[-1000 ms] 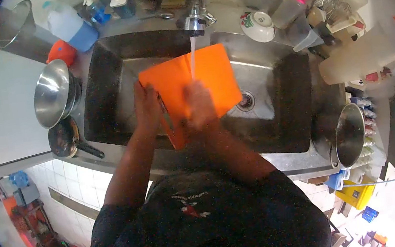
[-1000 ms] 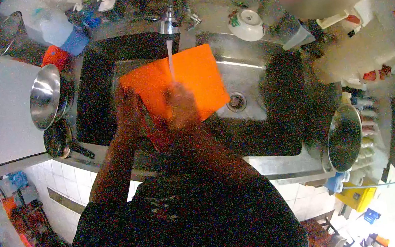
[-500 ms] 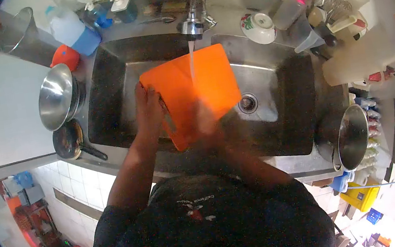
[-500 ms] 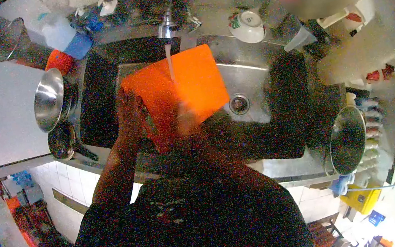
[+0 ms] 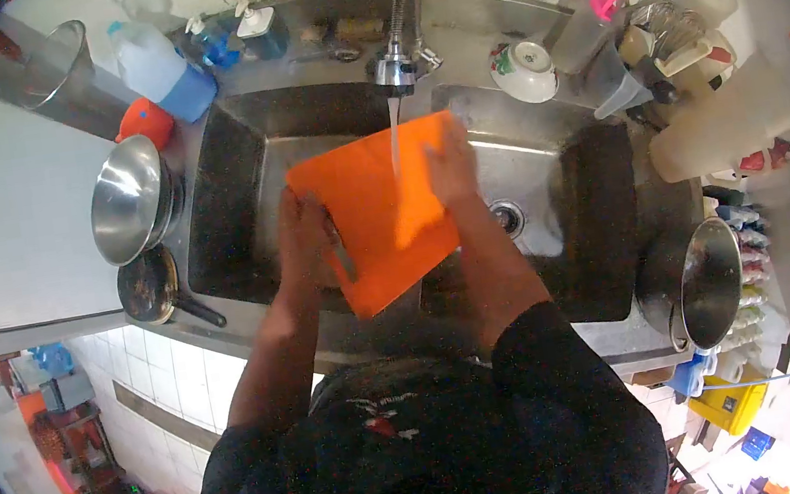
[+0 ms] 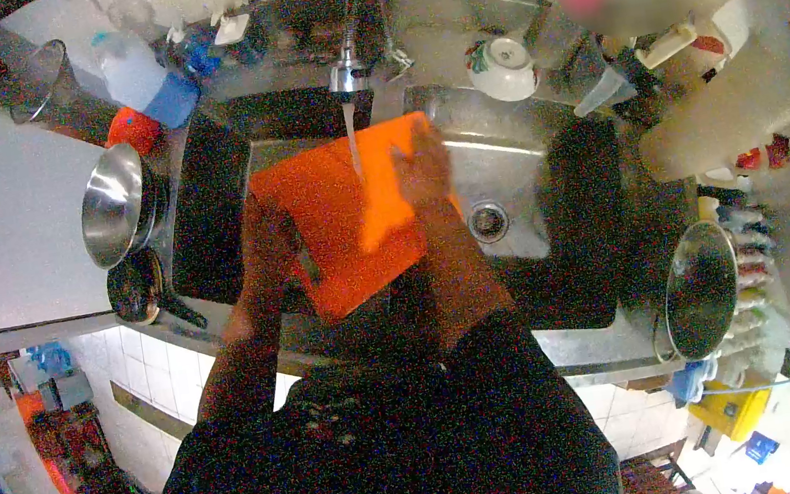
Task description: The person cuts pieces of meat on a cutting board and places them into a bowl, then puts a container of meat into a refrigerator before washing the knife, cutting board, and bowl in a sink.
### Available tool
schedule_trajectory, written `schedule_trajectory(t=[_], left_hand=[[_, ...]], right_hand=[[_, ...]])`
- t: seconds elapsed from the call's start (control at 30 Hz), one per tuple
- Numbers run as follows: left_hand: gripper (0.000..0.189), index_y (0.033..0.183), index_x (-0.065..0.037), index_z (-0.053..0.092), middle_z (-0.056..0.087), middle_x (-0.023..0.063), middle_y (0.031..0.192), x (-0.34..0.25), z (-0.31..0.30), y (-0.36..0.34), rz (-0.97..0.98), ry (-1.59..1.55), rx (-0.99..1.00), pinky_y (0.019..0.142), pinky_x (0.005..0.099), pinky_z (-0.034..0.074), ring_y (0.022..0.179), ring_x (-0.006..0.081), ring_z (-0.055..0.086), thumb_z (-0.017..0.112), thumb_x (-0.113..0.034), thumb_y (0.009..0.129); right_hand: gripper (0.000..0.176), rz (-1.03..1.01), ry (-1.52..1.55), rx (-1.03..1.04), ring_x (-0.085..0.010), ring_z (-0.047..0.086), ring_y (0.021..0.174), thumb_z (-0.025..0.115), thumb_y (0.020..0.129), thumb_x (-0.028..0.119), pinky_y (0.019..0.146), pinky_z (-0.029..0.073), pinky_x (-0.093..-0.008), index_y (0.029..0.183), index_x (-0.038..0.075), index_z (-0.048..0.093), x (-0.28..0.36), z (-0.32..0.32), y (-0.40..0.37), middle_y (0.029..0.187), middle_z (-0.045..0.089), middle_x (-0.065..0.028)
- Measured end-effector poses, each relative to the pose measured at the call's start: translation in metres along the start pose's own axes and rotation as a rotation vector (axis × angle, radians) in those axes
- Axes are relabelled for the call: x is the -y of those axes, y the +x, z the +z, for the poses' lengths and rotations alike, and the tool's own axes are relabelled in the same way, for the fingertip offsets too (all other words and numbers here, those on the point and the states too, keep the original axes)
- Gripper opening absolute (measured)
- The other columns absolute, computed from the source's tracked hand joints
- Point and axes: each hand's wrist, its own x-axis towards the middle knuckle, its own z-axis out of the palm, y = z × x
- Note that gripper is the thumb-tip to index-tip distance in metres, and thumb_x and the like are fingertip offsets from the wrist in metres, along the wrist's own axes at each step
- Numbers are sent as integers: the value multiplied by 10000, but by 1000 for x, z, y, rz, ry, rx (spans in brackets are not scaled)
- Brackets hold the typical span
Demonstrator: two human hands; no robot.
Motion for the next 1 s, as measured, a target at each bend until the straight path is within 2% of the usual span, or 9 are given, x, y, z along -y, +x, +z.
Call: schedule_trajectory(t=[0.1, 0.2, 0.27, 0.33, 0.4, 0.47, 0.6, 0.87, 1.0], left_hand=[[204, 1325, -135, 565, 603, -17, 965, -6, 9, -3, -16, -241, 14, 575, 269, 449, 742, 65, 560, 484, -204, 1150], [269, 1380, -108, 558, 621, 5, 982, 30, 0, 14, -71, -277, 75, 619, 331, 506, 762, 112, 599, 505, -230, 1146], [365, 1437, -61, 547, 675, 96, 1090, 58, -6, 20, -231, -75, 113, 756, 434, 565, 899, 245, 691, 492, -281, 1151], [449, 1469, -40, 542, 692, 192, 1205, -16, 44, -22, 416, 649, 298, 906, 511, 558, 1076, 377, 707, 499, -356, 1153], [459, 1468, -38, 550, 676, 244, 1263, -77, 89, -63, 530, 449, 467, 960, 527, 539, 1171, 435, 675, 491, -365, 1151], [410, 1430, -17, 554, 674, 267, 1235, -90, 126, -69, 346, 441, 722, 946, 537, 543, 1137, 462, 680, 573, -268, 1106], [483, 1372, 23, 530, 681, 276, 1116, -156, 160, -87, 743, 419, 782, 812, 573, 559, 964, 506, 693, 733, -123, 958], [673, 1561, -20, 502, 689, 147, 1334, -298, 60, -63, 1289, 604, 202, 1058, 448, 540, 1198, 301, 691, 763, -157, 956], [588, 1500, -22, 571, 683, 105, 1234, -222, -37, -47, 888, 431, 45, 1038, 388, 543, 1204, 229, 677, 706, 59, 933]], right_hand=[[602, 559, -431, 878, -449, 544, 1473, 523, 1102, 441, 1237, 426, -556, 1563, 54, 548, -87, -47, -69, 1628, 522, -274], [742, 1007, -491, 1015, -466, 549, 1465, 695, 999, 530, 1201, 449, -551, 1536, 26, 601, -171, -100, -120, 1598, 556, -288], [753, 856, -245, 532, -470, 540, 1468, 770, 976, 445, 1208, 437, -551, 1552, 5, 566, -111, -158, -94, 1582, 568, -293], [805, 319, -122, 284, -461, 540, 1463, 858, 904, 325, 1224, 417, -552, 1567, 4, 530, -39, -206, -60, 1526, 604, -290], [896, -113, -2, 194, -462, 539, 1446, 925, 804, 208, 1230, 403, -557, 1578, 33, 509, 66, -256, -11, 1500, 610, -283], [909, -177, -33, 275, -434, 584, 1396, 957, 759, 173, 1190, 452, -527, 1550, 42, 527, 124, -290, 16, 1477, 630, -260], [765, -27, 234, 343, -300, 695, 1115, 989, 718, 70, 998, 578, -418, 1375, 73, 596, 122, -340, 39, 1238, 695, -142], [464, -91, 456, -454, -217, 699, 1004, 886, 890, 3, 900, 584, -377, 1253, 3, 597, 166, -426, 146, 1165, 702, -122], [480, -187, 501, -565, -242, 716, 987, 926, 869, 53, 906, 610, -378, 1213, -16, 599, 158, -391, 221, 1136, 746, -160]])
